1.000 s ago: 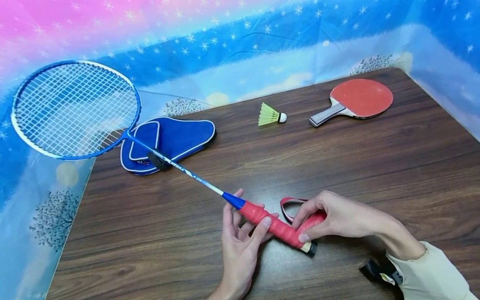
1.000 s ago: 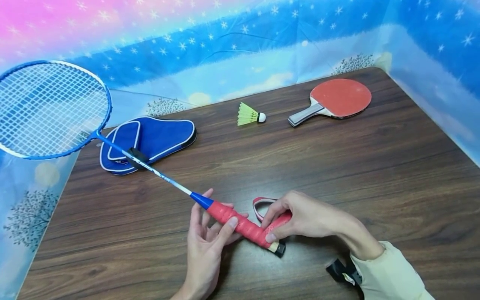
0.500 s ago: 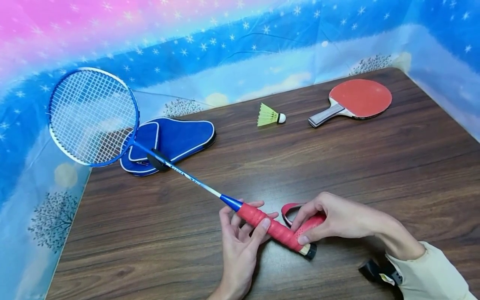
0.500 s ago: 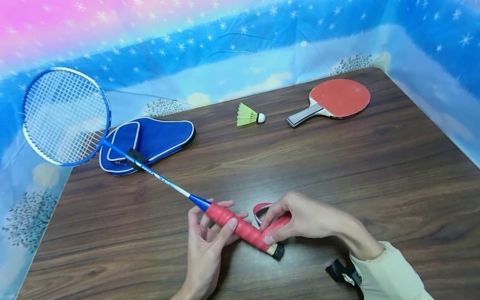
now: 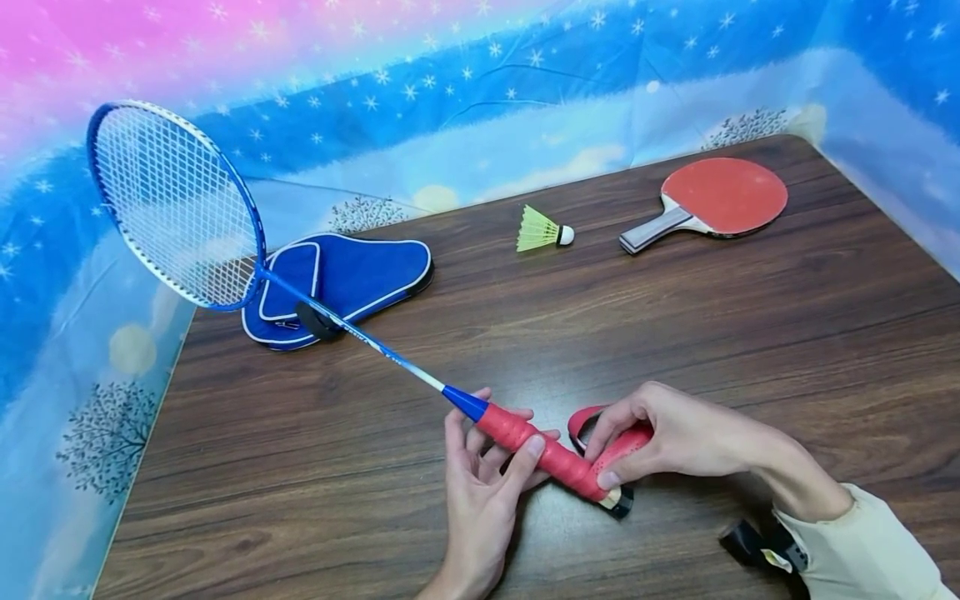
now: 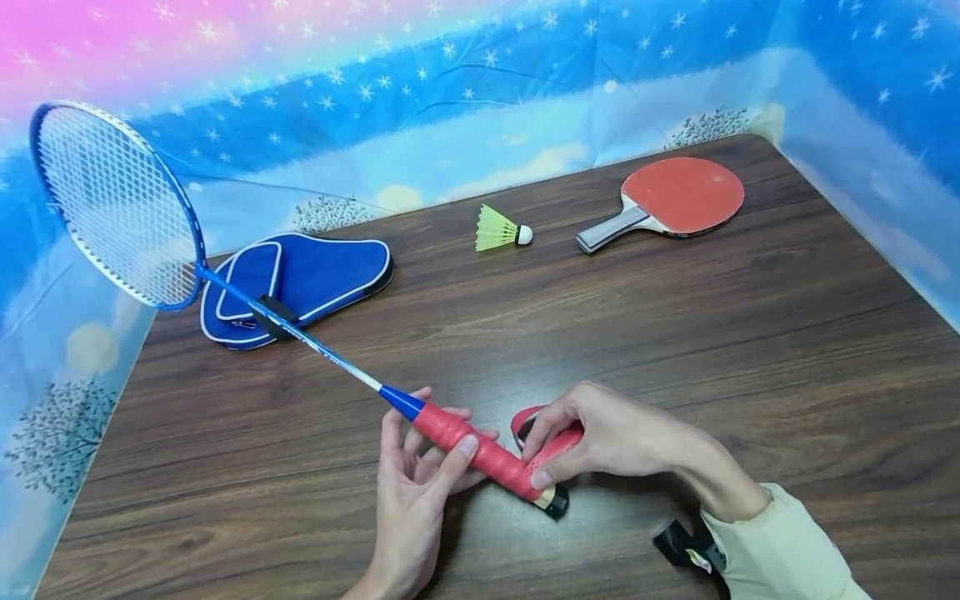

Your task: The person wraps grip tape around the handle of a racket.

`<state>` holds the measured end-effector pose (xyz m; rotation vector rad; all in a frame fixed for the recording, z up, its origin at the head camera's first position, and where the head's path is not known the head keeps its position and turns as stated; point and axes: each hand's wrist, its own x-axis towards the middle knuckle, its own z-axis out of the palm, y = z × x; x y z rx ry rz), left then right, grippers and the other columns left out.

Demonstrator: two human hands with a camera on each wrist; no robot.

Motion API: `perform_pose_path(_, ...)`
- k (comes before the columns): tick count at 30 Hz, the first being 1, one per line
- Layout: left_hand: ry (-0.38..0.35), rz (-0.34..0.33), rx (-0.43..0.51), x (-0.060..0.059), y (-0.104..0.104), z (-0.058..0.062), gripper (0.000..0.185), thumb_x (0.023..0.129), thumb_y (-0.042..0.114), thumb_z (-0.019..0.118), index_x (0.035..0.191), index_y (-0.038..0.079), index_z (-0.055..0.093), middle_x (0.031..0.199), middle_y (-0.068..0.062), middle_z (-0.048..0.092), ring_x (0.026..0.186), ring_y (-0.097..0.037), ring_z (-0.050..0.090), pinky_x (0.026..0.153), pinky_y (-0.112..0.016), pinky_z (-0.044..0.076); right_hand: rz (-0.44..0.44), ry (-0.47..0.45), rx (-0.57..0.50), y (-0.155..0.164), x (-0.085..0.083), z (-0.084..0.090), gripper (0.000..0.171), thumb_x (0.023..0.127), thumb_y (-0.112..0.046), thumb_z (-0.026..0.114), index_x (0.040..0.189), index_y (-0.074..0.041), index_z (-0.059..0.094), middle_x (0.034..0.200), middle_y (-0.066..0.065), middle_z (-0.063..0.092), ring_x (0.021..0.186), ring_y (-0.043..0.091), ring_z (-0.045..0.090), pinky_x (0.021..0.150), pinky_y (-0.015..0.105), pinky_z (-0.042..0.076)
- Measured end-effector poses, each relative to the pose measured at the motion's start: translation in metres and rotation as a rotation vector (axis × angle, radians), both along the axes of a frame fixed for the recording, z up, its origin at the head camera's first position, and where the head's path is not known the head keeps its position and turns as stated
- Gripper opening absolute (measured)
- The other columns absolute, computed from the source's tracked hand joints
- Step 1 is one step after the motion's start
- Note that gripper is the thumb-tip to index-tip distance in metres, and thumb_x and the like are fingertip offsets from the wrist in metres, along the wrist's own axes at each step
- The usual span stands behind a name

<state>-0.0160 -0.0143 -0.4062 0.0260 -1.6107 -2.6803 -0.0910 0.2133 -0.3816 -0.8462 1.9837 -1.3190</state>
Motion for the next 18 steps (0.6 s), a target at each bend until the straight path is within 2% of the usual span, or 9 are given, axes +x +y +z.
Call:
perform_pose_path(5, 0.017, -0.019, 0.006, 0.0000, 0.0001, -0.0001, 0.071, 0.090, -0.006, 0.066, 0.145, 0.008, 0.024, 0.128, -0.033, 0.044, 0.105, -0.046, 0.062, 0.078, -0.049, 0.056, -0.012, -0.023, 0.012, -0.0016, 0.0006, -0.0005, 0.018, 0.081, -0.034, 0.082, 0.094, -0.024, 0.074, 0.078, -0.005, 0.067, 0.064, 0.004, 0.048, 0.051, 0.021, 0.042)
perform_pose_path(11, 0.018, -0.011, 0.010, 0.0007, 0.0001, -0.0002, 0.069, 0.092, -0.006, 0.064, 0.145, 0.007, 0.023, 0.129, -0.028, 0.047, 0.105, -0.045, 0.063, 0.078, -0.049, 0.056, -0.003, -0.008, 0.005, -0.0007, 0.0005, 0.0002, 0.017, 0.082, -0.034, 0.080, 0.096, -0.024, 0.075, 0.084, -0.005, 0.069, 0.068, 0.006, 0.051, 0.055, 0.021, 0.045)
perform_pose_path(18, 0.033, 0.003, 0.011, -0.0004, 0.0008, -0.0017, 0.072, 0.091, -0.007, 0.064, 0.146, 0.008, 0.021, 0.132, -0.027, 0.046, 0.107, -0.046, 0.061, 0.081, -0.051, 0.055, -0.003, -0.027, 0.033, -0.0014, 0.0009, 0.0004, 0.017, 0.083, -0.034, 0.079, 0.097, -0.026, 0.075, 0.077, -0.006, 0.066, 0.062, 0.004, 0.049, 0.050, 0.021, 0.042)
